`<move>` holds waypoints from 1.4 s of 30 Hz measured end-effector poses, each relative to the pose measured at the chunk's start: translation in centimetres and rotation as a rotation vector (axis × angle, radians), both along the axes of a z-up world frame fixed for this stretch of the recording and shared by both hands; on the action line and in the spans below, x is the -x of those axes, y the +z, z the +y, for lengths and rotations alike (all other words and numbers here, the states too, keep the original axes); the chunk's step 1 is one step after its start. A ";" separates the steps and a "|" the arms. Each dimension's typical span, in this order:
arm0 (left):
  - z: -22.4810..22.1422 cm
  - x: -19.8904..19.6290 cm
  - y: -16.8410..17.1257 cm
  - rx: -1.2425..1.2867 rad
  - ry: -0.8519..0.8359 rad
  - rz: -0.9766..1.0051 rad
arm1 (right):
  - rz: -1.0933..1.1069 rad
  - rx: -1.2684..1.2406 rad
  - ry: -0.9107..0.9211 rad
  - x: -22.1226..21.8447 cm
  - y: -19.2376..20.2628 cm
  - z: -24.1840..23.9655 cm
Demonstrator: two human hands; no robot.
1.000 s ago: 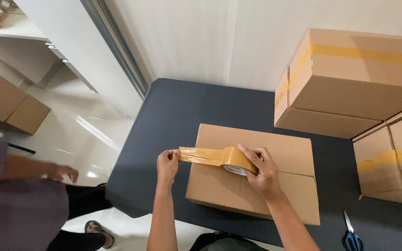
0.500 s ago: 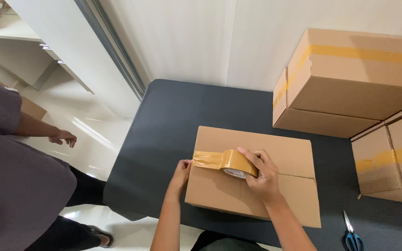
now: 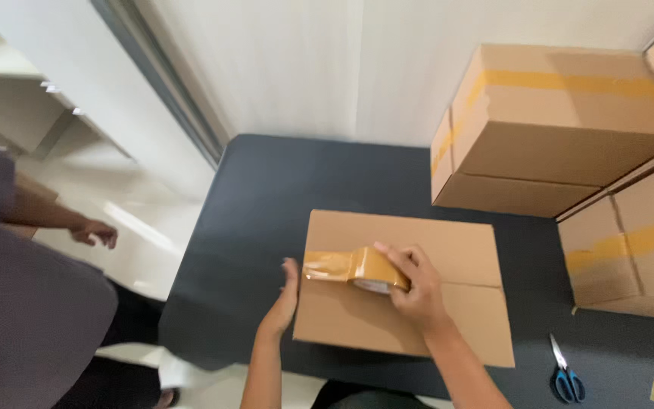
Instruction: The person unfolds a flat cardboard box into a rectangular shape, closes the bottom flaps, and applies adhesive tape with their hands and scissors to seal the bottom of the box before setting it aside.
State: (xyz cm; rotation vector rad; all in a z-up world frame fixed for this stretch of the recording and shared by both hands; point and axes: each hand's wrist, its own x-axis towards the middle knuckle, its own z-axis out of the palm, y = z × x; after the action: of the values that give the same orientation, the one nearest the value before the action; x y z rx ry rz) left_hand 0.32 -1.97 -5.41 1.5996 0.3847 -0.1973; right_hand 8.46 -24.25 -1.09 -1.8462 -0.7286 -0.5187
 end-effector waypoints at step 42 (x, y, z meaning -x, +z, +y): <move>-5.7 -4.2 8.4 -1.077 -0.438 -0.020 | -0.197 0.389 -0.393 -0.8 1.7 -20.8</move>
State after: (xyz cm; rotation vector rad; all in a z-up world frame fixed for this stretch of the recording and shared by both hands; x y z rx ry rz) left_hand 4.47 -7.64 2.95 2.7445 0.0962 -0.3358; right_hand 9.27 -45.01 0.63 -2.3461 -0.6261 -0.8695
